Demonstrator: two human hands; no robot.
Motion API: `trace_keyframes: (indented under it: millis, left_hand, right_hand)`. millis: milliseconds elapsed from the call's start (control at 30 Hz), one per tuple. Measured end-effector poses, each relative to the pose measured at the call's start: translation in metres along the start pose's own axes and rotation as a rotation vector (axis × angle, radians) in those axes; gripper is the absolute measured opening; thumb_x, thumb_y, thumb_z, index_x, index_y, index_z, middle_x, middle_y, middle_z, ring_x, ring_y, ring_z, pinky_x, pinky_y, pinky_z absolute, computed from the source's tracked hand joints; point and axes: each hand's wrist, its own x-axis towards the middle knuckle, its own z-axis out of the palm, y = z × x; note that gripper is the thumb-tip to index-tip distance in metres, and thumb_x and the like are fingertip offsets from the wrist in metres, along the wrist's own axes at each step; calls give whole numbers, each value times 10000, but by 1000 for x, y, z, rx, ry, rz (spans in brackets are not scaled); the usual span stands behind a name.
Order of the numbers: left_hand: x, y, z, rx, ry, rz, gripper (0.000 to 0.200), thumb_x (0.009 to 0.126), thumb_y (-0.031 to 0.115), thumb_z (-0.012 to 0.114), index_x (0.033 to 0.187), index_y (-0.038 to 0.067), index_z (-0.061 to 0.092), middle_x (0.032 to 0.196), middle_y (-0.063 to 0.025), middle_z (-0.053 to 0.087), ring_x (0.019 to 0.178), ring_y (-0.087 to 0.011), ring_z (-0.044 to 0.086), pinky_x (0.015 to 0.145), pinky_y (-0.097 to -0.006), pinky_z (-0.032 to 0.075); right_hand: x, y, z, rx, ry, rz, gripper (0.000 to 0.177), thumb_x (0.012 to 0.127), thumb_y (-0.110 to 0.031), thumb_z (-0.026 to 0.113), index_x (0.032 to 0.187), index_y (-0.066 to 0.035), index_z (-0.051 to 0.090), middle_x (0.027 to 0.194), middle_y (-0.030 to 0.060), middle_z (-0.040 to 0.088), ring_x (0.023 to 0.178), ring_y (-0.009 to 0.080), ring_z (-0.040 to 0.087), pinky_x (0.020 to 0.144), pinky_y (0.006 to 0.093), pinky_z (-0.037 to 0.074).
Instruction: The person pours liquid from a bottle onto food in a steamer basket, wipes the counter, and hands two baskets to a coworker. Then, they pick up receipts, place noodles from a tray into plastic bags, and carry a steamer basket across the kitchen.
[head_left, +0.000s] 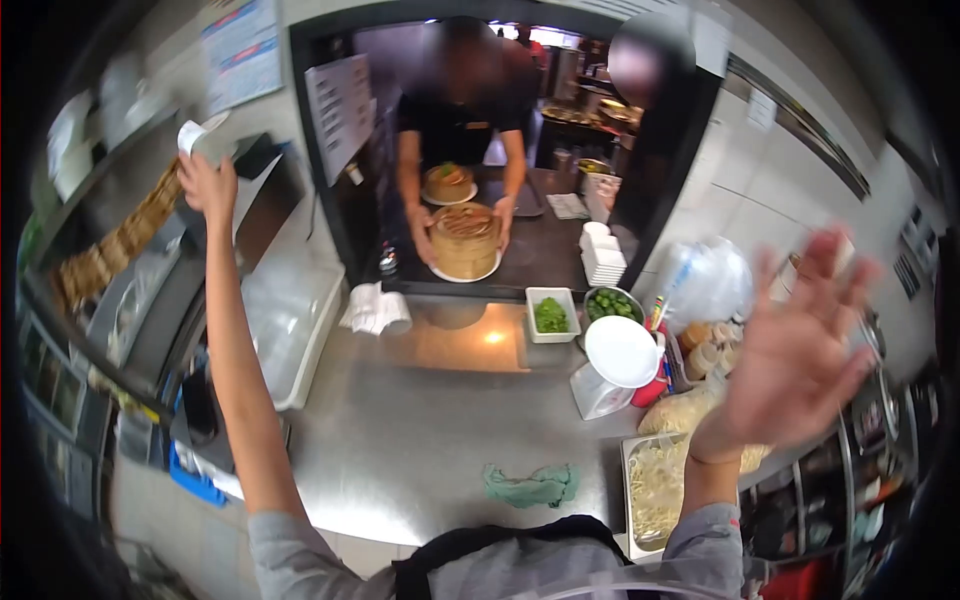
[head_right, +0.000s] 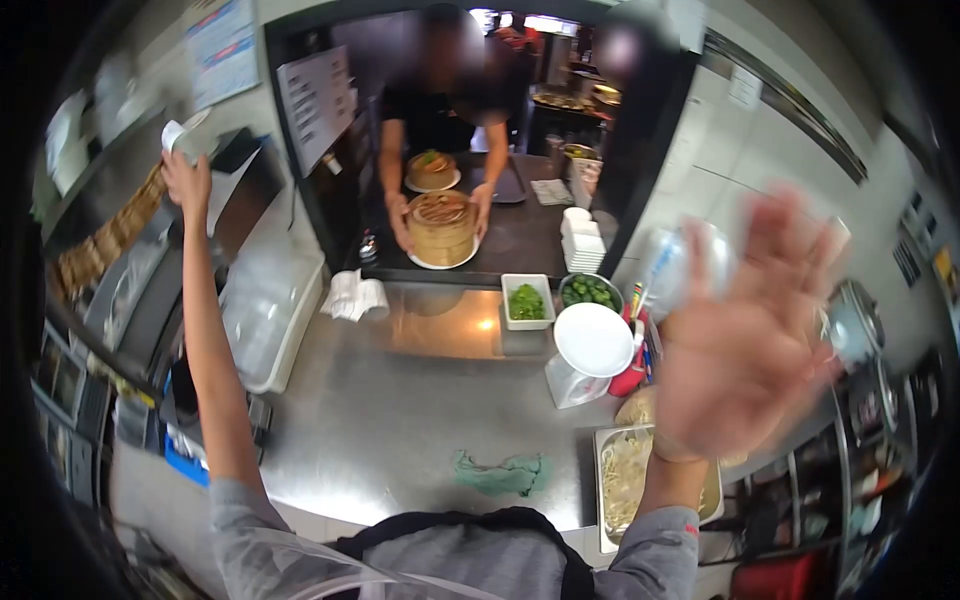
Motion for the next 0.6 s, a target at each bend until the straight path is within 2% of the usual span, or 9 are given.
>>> trace_keyframes:
  millis: [33,67,133,200,267,433,533,567,600]
  left_hand:
    - [-29,35,-20,-217,83,157,594,838,270,531,1337,19,329,1432,-169,263,1294,-436,222,1056,-467,205]
    - [-76,65,-42,-455,-46,227,603,844,179,518,1375,25,277,1437,-163,261,1312,-376,230,1064,-403,211]
    - [-174,160,-126,-1236,-644,-181,673,812,81,498,1414,29,201,1468,-96,221,1319,-209,245,1043,-307,224]
    - [-244,194,-173,-1303,-1056,-27,786,752,87,531,1430,39,136,1489,-67,155,1327,-183,231,1008,-278,293]
    - [-298,225,-208,-1769,-1307,-557,838,705,26,528,1424,4,98,1468,-98,211,1355,-187,178,1082,-330,171]
    - [-340,243,-214,-1685,-1397,-576,602,751,34,612,1308,-19,391,1407,-95,326,1301,-212,292,1080,-353,170]
    - [-345,247,-210,-943,-923,168,404,732,51,675,1106,-44,556,1306,-88,447,1200,-217,418,1047,-354,237]
    - [-346,245,-205,-1023,-1036,110,360,735,43,675,1067,-48,568,1267,-90,478,1167,-208,442,1014,-345,278]
    - [-349,240,-199,-1101,-1147,48,316,739,35,676,1027,-52,581,1228,-92,509,1135,-199,466,982,-336,319]
  right_hand:
    - [-1,12,-12,-142,-174,106,470,876,-268,455,1281,-37,393,1409,181,237,1321,288,190,1058,509,125]
    - [1,29,-22,-507,-480,171,442,850,-214,489,1252,-36,438,1357,164,325,1272,282,281,1032,485,195]
    - [-7,72,-35,-1136,-1004,67,403,800,-106,558,1195,-32,529,1254,129,502,1173,268,464,981,438,334]
    - [-40,102,-43,-1521,-1230,-109,614,768,-176,588,1319,-19,366,1368,126,387,1240,260,403,1017,469,280]
    - [-67,123,-69,-1629,-1258,-231,711,702,-226,613,1328,-12,354,1196,109,508,1108,247,495,976,452,327]
    - [-84,101,-100,-1604,-1394,-51,676,708,-144,580,1339,-47,359,881,49,627,718,177,581,871,351,434]
    - [-76,78,-104,-1335,-1359,411,633,710,-104,597,1307,-59,391,833,127,634,794,266,636,744,431,467]
    - [-69,72,-103,-1260,-1336,700,647,706,-123,639,1305,-93,398,890,164,628,831,290,629,701,424,486]
    - [-61,70,-114,-1167,-1288,635,630,702,-138,653,1285,-89,420,902,164,626,834,286,629,695,420,489]
